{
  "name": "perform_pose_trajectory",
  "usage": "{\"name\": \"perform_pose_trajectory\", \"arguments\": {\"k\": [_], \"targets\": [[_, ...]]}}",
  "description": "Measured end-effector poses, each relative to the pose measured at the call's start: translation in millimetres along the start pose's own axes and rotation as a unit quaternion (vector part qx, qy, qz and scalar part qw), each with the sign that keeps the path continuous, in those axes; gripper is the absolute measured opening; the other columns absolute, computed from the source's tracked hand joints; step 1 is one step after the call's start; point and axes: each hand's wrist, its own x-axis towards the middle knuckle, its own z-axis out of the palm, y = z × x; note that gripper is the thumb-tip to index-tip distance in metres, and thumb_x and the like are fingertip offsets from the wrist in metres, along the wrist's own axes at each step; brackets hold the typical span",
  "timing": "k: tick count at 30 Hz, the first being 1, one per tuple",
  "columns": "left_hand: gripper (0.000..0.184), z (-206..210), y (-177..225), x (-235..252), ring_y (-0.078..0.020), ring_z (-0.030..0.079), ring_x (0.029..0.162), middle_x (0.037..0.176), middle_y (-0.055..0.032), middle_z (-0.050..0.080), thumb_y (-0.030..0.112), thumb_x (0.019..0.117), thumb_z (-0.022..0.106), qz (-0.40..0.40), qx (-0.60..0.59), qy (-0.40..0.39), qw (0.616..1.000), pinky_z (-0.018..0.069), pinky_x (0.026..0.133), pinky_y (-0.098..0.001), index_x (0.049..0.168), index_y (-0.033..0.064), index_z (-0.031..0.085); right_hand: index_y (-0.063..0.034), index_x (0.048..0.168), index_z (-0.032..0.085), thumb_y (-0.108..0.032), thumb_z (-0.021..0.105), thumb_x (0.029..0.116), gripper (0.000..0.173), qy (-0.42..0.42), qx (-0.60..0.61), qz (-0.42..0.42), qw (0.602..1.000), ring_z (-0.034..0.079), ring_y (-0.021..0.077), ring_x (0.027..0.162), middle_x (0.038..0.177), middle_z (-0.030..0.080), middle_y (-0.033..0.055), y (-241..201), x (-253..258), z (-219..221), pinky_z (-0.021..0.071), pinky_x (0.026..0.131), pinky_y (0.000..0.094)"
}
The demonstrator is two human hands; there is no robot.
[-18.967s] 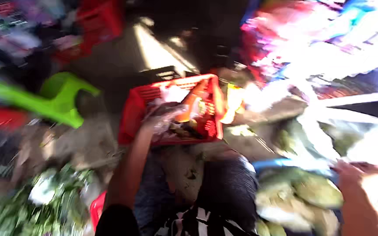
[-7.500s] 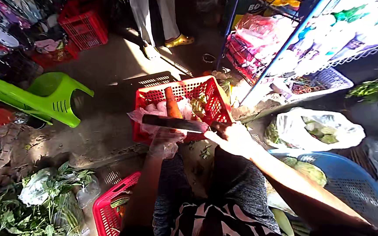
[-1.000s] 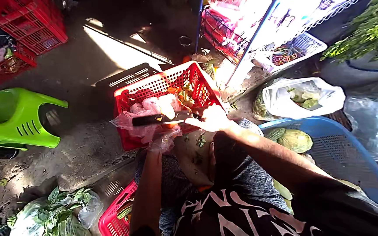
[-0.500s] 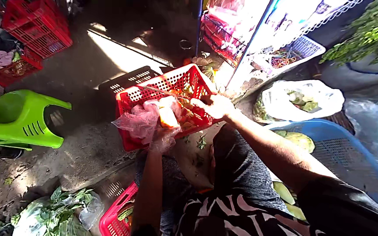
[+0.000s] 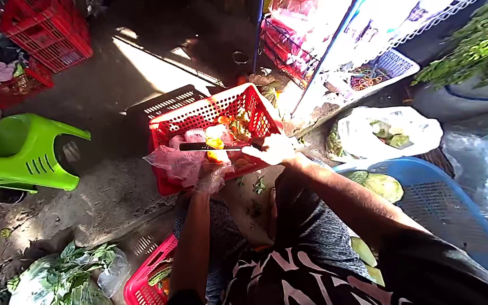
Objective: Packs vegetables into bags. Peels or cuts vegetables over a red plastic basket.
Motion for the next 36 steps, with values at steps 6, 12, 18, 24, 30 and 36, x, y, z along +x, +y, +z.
{"name": "perform_pose_trajectory", "arguments": {"k": [6, 12, 18, 24, 30, 36], "targets": [[0.08, -0.4, -3.7, -10.8, -0.0113, 0.067, 0.099, 0.113, -0.0112, 0.065, -0.009, 0.0772, 0.073, 0.095, 0.039, -0.012, 0.995, 0.0585, 0.087, -0.0287, 0.146, -0.0044, 0.033, -0.0076, 0.128, 0.07, -0.073, 0.042, 0.0989, 0.076, -0.075, 0.177, 0.1, 0.976, 0.061, 0.0444, 0.124, 0.127, 0.067, 0.0246, 15.5, 10.9, -7.1, 0.0413, 0.104, 0.0705], [0.077, -2.7, -6.2, -14.4, -0.0091, 0.066, 0.097, 0.113, -0.0077, 0.065, -0.01, 0.0783, 0.073, 0.094, 0.031, -0.027, 0.995, 0.0578, 0.085, -0.0277, 0.145, -0.001, 0.036, -0.0088, 0.125, 0.071, -0.07, 0.042, 0.1006, 0.072, -0.057, 0.224, 0.102, 0.967, 0.061, 0.0425, 0.122, 0.125, 0.068, 0.0234, 9.2, -2.1, -13.8, 0.0425, 0.103, 0.0686], [0.027, -0.5, -6.2, -4.8, -0.0134, 0.066, 0.092, 0.101, -0.0046, 0.066, 0.005, 0.0966, 0.047, 0.058, -0.206, -0.034, 0.976, 0.0574, 0.083, -0.0324, 0.123, 0.0079, 0.051, -0.01, 0.108, 0.074, -0.071, 0.042, 0.0997, 0.069, 0.015, 0.181, 0.036, 0.983, 0.068, 0.0379, 0.091, 0.091, 0.071, 0.017, -12.2, -24.6, -12.6, 0.0499, 0.08, 0.0664], [0.043, -4.2, -5.9, -5.2, -0.0159, 0.064, 0.095, 0.103, -0.0035, 0.065, 0.037, 0.1102, 0.018, -0.033, -0.401, 0.073, 0.913, 0.0561, 0.082, -0.0375, 0.119, 0.0157, 0.054, -0.0011, 0.088, 0.074, -0.079, 0.038, 0.0934, 0.086, 0.213, 0.016, -0.164, 0.963, 0.071, 0.0353, 0.074, 0.078, 0.07, 0.0161, -32.6, -53.5, 18.0, 0.0547, 0.062, 0.0557], [0.059, 3.7, -1.1, -9.2, -0.0099, 0.067, 0.09, 0.097, 0.0018, 0.068, 0.066, 0.1039, 0.019, -0.047, -0.39, 0.005, 0.919, 0.0587, 0.076, -0.0309, 0.116, 0.0237, 0.059, -0.0052, 0.093, 0.077, -0.073, 0.05, 0.0929, 0.073, 0.214, -0.053, -0.222, 0.95, 0.072, 0.0346, 0.082, 0.081, 0.072, 0.0146, -50.1, -43.5, 39.5, 0.0566, 0.071, 0.0536], [0.047, 0.4, -11.3, -4.8, -0.0129, 0.066, 0.085, 0.093, -0.0014, 0.067, 0.044, 0.1106, 0.019, -0.044, -0.411, 0.04, 0.91, 0.0574, 0.073, -0.033, 0.112, 0.0184, 0.059, -0.0053, 0.086, 0.075, -0.074, 0.048, 0.0923, 0.074, 0.266, -0.083, -0.252, 0.927, 0.072, 0.0332, 0.075, 0.074, 0.071, 0.0133, -40.2, -27.8, 46.0, 0.0567, 0.065, 0.0513]]}}
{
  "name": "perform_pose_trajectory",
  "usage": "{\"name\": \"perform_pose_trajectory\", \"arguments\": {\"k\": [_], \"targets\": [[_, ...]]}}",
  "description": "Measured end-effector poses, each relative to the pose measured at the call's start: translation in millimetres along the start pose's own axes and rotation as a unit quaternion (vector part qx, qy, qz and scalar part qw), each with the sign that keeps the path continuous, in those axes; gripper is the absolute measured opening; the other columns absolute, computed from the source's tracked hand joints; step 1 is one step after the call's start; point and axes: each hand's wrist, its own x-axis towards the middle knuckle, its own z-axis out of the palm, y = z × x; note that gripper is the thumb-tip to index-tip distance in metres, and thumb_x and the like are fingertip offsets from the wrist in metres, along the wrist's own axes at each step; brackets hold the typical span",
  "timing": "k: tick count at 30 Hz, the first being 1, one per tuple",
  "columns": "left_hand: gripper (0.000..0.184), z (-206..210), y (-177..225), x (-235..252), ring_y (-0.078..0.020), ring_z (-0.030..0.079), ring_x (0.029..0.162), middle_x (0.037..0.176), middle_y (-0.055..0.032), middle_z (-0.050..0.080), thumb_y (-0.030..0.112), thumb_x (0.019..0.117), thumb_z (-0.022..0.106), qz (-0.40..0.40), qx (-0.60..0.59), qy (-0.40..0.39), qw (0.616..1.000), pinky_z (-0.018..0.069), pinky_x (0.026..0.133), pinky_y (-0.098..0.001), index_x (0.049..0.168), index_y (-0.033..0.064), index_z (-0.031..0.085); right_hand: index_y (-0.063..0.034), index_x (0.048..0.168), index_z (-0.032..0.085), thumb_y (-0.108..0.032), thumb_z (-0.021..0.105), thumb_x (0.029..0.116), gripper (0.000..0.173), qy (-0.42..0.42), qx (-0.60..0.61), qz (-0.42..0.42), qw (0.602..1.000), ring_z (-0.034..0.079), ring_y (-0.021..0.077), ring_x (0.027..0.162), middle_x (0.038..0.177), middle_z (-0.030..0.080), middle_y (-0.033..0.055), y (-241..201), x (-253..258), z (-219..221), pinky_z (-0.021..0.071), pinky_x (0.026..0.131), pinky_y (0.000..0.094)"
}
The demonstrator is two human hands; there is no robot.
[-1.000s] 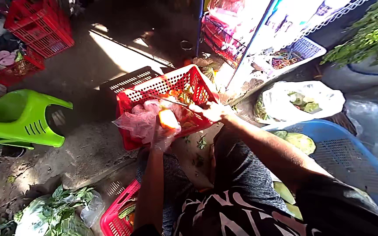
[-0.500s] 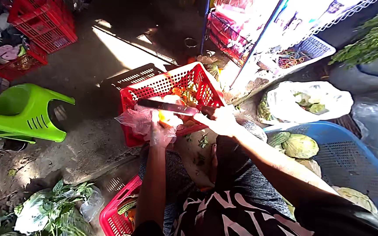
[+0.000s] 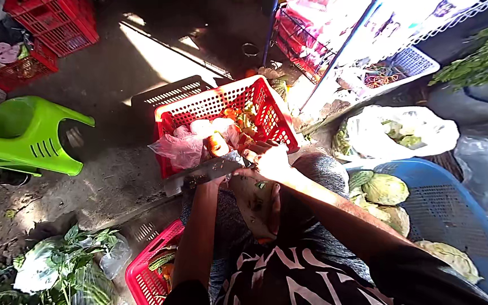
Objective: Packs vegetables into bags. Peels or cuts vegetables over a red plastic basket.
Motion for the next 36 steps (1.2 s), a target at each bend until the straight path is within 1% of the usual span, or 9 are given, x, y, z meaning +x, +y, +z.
{"name": "perform_pose_trajectory", "arguments": {"k": [5, 8, 12, 14, 17, 22, 27, 31, 36], "targets": [[0.045, 18.5, 8.0, -1.2, -0.0197, 0.067, 0.084, 0.095, -0.0079, 0.065, 0.052, 0.108, 0.032, -0.033, 0.037, 0.086, 0.995, 0.059, 0.071, -0.0367, 0.117, 0.0153, 0.056, -0.0033, 0.104, 0.074, -0.081, 0.038, 0.092, 0.086, -0.103, 0.032, 0.198, 0.974, 0.07, 0.0468, 0.075, 0.082, 0.071, 0.0221, 39.3, 2.6, -12.8, 0.0509, 0.059, 0.0665], [0.038, 13.9, 10.0, 4.5, -0.0181, 0.065, 0.093, 0.103, -0.0064, 0.064, 0.042, 0.1104, 0.03, -0.013, 0.038, 0.054, 0.998, 0.0573, 0.08, -0.037, 0.122, 0.0159, 0.054, -0.0031, 0.098, 0.074, -0.08, 0.042, 0.091, 0.083, -0.13, 0.065, 0.175, 0.974, 0.07, 0.0425, 0.076, 0.082, 0.07, 0.0193, 18.4, 10.4, -28.8, 0.0514, 0.06, 0.0631], [0.036, 11.4, 6.8, 5.8, -0.0102, 0.066, 0.084, 0.091, 0.0015, 0.065, 0.041, 0.1104, 0.028, -0.004, 0.055, 0.038, 0.998, 0.0571, 0.072, -0.0296, 0.11, 0.0197, 0.057, -0.0026, 0.092, 0.073, -0.074, 0.047, 0.0937, 0.077, -0.156, 0.088, 0.095, 0.979, 0.071, 0.038, 0.08, 0.079, 0.069, 0.0167, -1.3, 16.2, -16.5, 0.0533, 0.066, 0.0576], [0.031, 9.0, 7.8, 5.5, -0.0155, 0.063, 0.081, 0.09, -0.0039, 0.061, 0.032, 0.1112, 0.027, -0.016, 0.045, 0.061, 0.997, 0.0562, 0.071, -0.0341, 0.111, 0.0151, 0.053, -0.0031, 0.099, 0.075, -0.073, 0.048, 0.0943, 0.075, -0.163, 0.1, 0.15, 0.97, 0.071, 0.0416, 0.08, 0.082, 0.071, 0.019, 13.3, 15.0, -4.1, 0.053, 0.064, 0.0621], [0.043, 5.9, 7.7, 12.9, -0.015, 0.064, 0.072, 0.085, -0.0033, 0.062, 0.05, 0.1079, 0.033, -0.046, 0.034, 0.027, 0.998, 0.0582, 0.066, -0.032, 0.11, 0.0162, 0.06, -0.0121, 0.12, 0.072, -0.081, 0.038, 0.0938, 0.081, -0.227, 0.093, 0.308, 0.919, 0.07, 0.049, 0.091, 0.093, 0.073, 0.0229, 42.8, 20.8, -6.8, 0.0501, 0.075, 0.0716], [0.038, 13.1, 8.6, 7.8, -0.0172, 0.066, 0.091, 0.101, -0.0056, 0.065, 0.041, 0.1106, 0.027, -0.033, 0.054, 0.046, 0.997, 0.0578, 0.077, -0.0353, 0.12, 0.0167, 0.054, -0.0023, 0.101, 0.073, -0.077, 0.045, 0.0931, 0.08, -0.218, 0.13, 0.229, 0.94, 0.069, 0.0456, 0.084, 0.08, 0.069, 0.0216, 8.6, 19.5, -22.8, 0.05, 0.068, 0.066], [0.046, 13.3, 5.7, 8.6, -0.0177, 0.067, 0.08, 0.092, -0.006, 0.065, 0.052, 0.108, 0.03, -0.062, 0.065, 0.031, 0.995, 0.0593, 0.068, -0.0334, 0.114, 0.0155, 0.057, -0.0104, 0.117, 0.073, -0.078, 0.041, 0.0959, 0.077, -0.244, 0.128, 0.373, 0.886, 0.069, 0.0492, 0.096, 0.096, 0.072, 0.0246, 51.4, 26.0, -0.7, 0.0495, 0.08, 0.0723], [0.047, 12.9, 8.9, 9.8, -0.0221, 0.064, 0.097, 0.108, -0.0084, 0.063, 0.051, 0.1091, 0.027, -0.011, 0.06, 0.065, 0.996, 0.0569, 0.083, -0.0426, 0.13, 0.0164, 0.051, -0.004, 0.095, 0.073, -0.08, 0.038, 0.0925, 0.083, -0.179, 0.124, 0.24, 0.946, 0.069, 0.0428, 0.077, 0.076, 0.068, 0.019, 26.6, 15.8, -21.8, 0.0495, 0.064, 0.0649], [0.043, 2.8, 10.0, 15.6, -0.0126, 0.069, 0.092, 0.099, -0.0018, 0.069, 0.037, 0.1103, 0.02, 0.004, -0.019, -0.091, 0.996, 0.0593, 0.081, -0.0309, 0.114, 0.0161, 0.058, -0.0057, 0.082, 0.072, -0.074, 0.049, 0.0927, 0.073, -0.064, 0.063, 0.034, 0.995, 0.071, 0.0324, 0.073, 0.072, 0.067, 0.0124, -1.8, 5.4, -7.5, 0.0552, 0.064, 0.0518]]}}
